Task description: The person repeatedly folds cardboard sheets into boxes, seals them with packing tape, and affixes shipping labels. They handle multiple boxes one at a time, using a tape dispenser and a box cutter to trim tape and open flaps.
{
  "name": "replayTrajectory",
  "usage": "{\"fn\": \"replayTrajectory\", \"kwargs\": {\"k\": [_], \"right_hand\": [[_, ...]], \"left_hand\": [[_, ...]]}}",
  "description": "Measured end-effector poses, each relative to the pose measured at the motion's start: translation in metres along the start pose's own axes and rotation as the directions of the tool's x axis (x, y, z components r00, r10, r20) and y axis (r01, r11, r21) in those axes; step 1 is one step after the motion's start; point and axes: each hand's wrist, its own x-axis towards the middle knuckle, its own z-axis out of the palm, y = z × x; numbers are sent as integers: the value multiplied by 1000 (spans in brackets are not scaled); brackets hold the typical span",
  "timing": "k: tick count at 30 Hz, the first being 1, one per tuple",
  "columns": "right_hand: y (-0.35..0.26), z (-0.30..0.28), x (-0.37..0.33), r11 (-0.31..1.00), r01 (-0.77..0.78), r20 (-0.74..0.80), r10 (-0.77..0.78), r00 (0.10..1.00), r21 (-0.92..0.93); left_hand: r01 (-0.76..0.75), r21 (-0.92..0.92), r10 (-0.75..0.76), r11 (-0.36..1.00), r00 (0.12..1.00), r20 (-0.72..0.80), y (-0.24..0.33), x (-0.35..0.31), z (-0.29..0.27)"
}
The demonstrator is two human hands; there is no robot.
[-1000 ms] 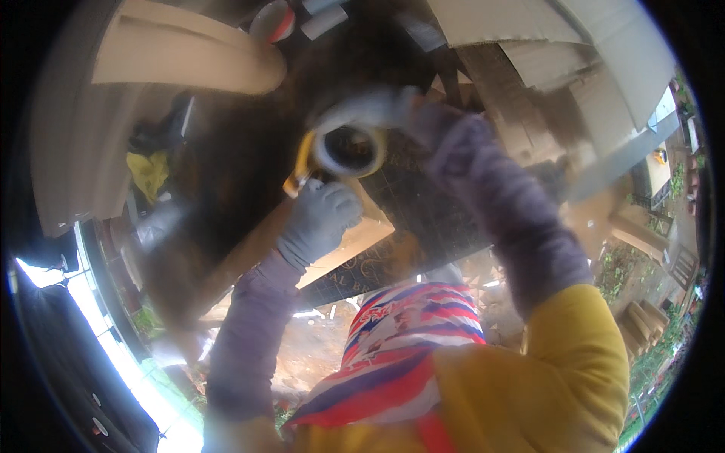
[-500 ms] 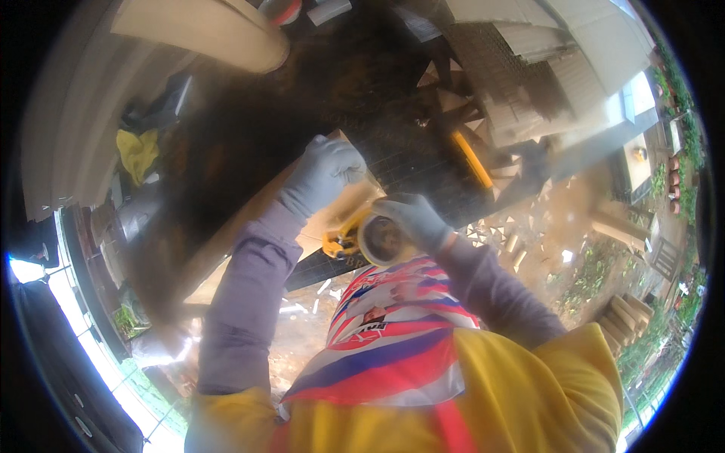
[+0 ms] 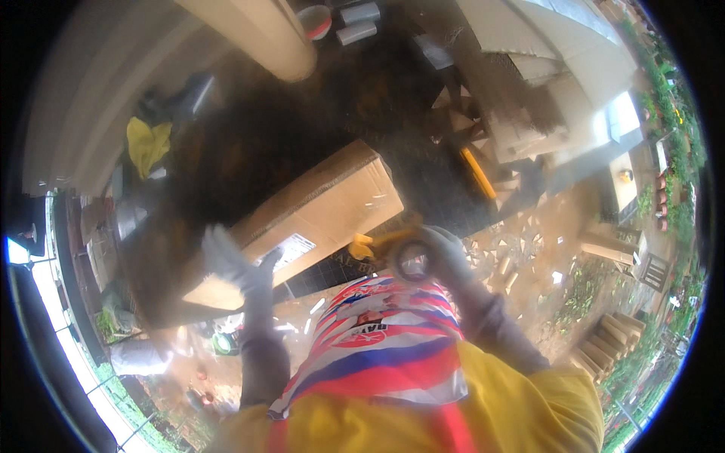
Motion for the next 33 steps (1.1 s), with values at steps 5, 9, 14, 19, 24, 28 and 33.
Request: {"fn": "replayTrajectory", "kwargs": {"k": [5, 9, 14, 19, 24, 28, 33], "right_hand": [[9, -47, -22, 996, -69, -169, 59, 984, -55], [-2, -32, 8, 966, -118, -286, 184, 940, 232], [-6, -37, 25, 996, -80, -468, 85, 880, 31], [-9, -73, -2, 925, -194, -417, 325, 849, 326], [-13, -97, -21, 983, -131, -487, 52, 872, -128], [-8, -108, -18, 765, -143, -423, 490, 762, 629], [-5, -120, 0, 703, -148, -446, 583, 679, 695]], "left_hand": [[-112, 52, 108, 992, 990, 88, -126, -40, 53], [-1, -217, 45, 976, 979, 198, -162, 51, 78], [76, -30, -57, 997, 913, 404, -115, 41, 41], [-42, 17, 39, 999, 991, 130, -64, -71, 39], [-84, 123, 87, 989, 996, -21, -28, -115, 15], [-406, 120, 401, 906, 914, 67, -6, -175, -28], [-513, -78, 490, 855, 747, 449, -17, -242, -35]]}}
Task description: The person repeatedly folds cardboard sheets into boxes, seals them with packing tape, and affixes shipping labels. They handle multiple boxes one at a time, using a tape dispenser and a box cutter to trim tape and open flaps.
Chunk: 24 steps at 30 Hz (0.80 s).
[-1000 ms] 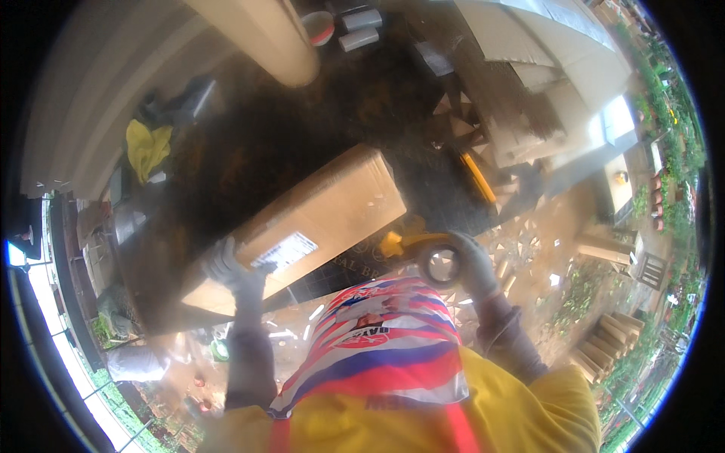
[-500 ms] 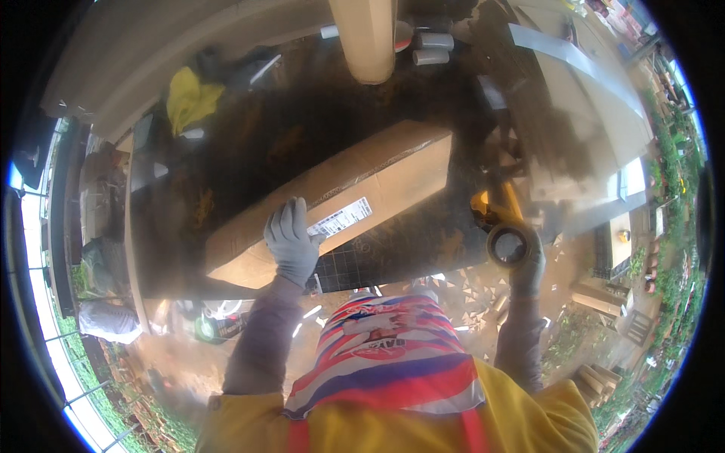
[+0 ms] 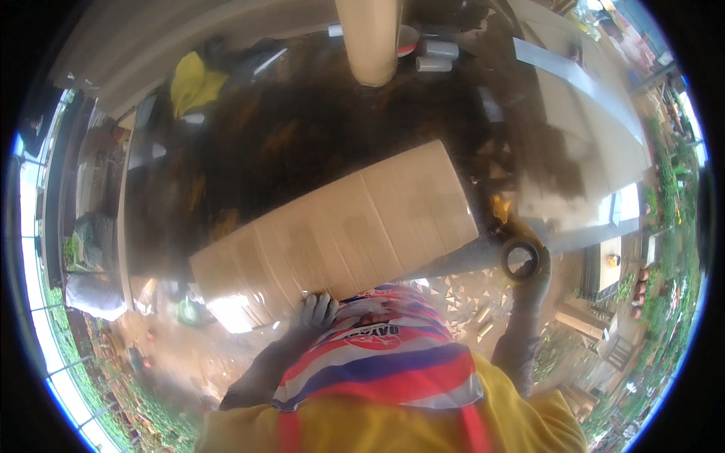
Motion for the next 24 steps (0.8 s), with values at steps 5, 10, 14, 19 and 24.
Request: {"fn": "replayTrajectory", "kwargs": {"k": [5, 10, 14, 19, 24], "right_hand": [[-14, 30, 16, 987, -44, 119, 25, 993, 156], [-21, 66, 25, 994, 70, 96, -78, 992, 82], [-19, 77, 24, 972, 71, 56, -85, 995, 223], [-9, 67, 15, 971, 165, 311, -213, 926, 174], [-7, 62, -5, 683, 651, 276, -590, 759, -331]], "left_hand": [[9, -164, -10, 986, 1000, -5, 12, -11, 0], [200, -361, -79, 911, 943, 324, 21, -13, -11], [223, -505, -21, 834, 927, 374, -6, -11, 27], [-100, -228, 102, 969, 995, 0, -65, 14, 63], [114, -69, -131, 991, 932, -339, -145, 88, 16]]}}
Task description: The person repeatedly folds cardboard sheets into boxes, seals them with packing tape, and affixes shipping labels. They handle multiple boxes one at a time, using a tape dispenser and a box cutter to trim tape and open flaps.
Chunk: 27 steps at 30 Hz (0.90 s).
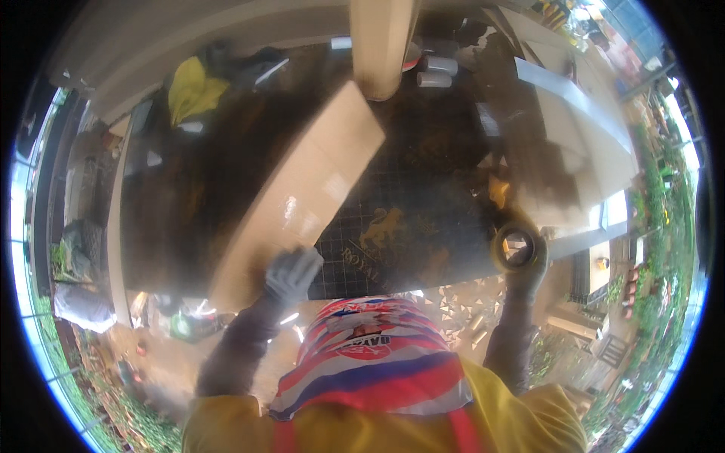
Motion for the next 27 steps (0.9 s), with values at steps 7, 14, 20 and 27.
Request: {"fn": "replayTrajectory", "kwargs": {"k": [7, 14, 20, 27], "right_hand": [[-35, 5, -46, 674, -419, -65, 569, 820, 608], [-35, -4, -80, 746, -464, -72, 559, 826, 477], [-54, -7, -90, 971, -167, -79, 155, 985, -173], [-6, 32, -22, 719, -379, 57, 429, 902, 583]], "left_hand": [[697, 447, -777, 560, 629, -7, -58, 81, -19], [311, 206, -318, 928, 948, 5, -140, 50, -4], [199, -123, -189, 972, 978, 84, -61, 54, -35], [200, -292, -184, 935, 979, 81, 154, 185, 24]]}}
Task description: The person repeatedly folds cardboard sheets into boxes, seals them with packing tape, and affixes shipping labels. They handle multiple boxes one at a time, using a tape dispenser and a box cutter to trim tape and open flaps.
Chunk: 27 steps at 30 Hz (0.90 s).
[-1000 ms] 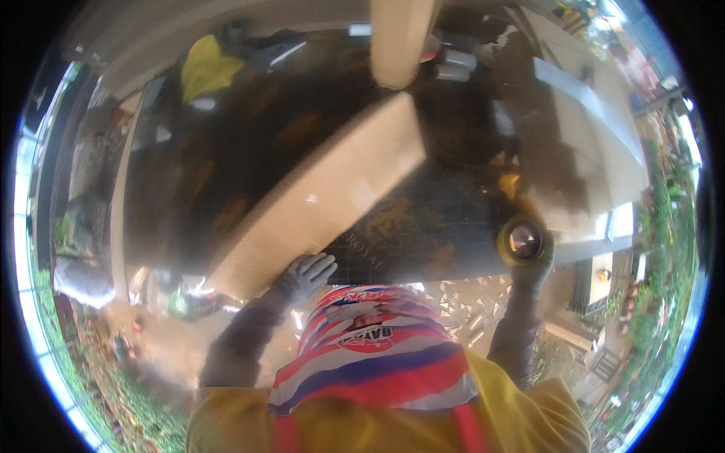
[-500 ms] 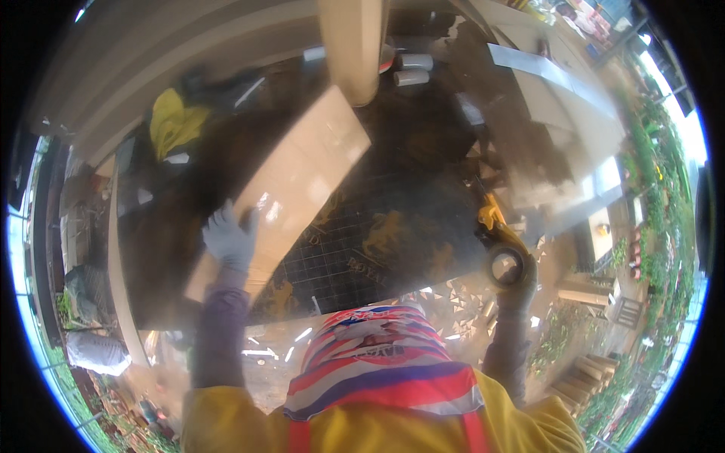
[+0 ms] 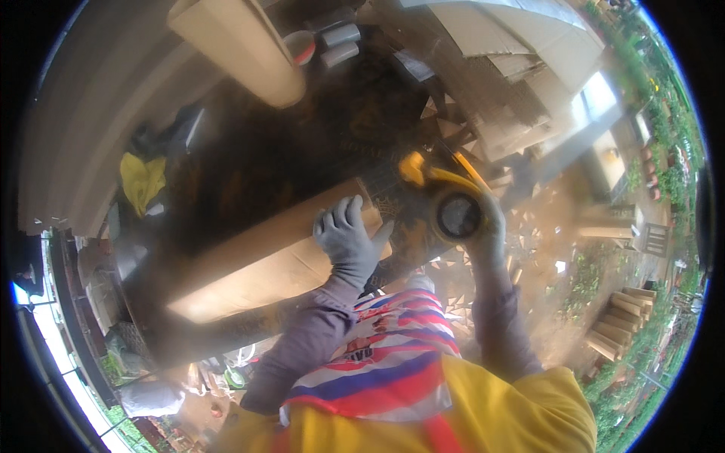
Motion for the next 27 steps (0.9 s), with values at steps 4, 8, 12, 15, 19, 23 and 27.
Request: {"fn": "replayTrajectory", "kwargs": {"k": [4, 8, 12, 15, 19, 23, 27], "right_hand": [[36, 52, 85, 764, 523, 426, -358, 831, -379], [82, 150, 141, 998, -35, 764, 56, 643, -44], [81, 130, 173, 887, 454, 949, -209, 237, 82], [35, 35, 151, 941, 330, 889, -214, 405, 76], [0, -18, 50, 855, -64, 716, 470, 517, -515], [21, 38, -29, 765, -335, 382, 587, 714, -550], [-3, 35, -62, 816, -394, 360, 550, 753, -422]], "left_hand": [[40, 80, -30, 996, 993, -118, 18, 6, 29], [-7, 127, 22, 992, 993, -118, 9, -1, 37], [-39, 145, 71, 989, 973, -222, 9, 1, 44], [-53, 172, 88, 984, 975, -205, 14, 5, 32], [-48, 210, 9, 977, 983, 183, 16, 24, 2], [-203, -81, 218, 976, 867, 449, -10, 58, -6], [-390, -358, 516, 848, 761, 393, -51, 77, 7]]}}
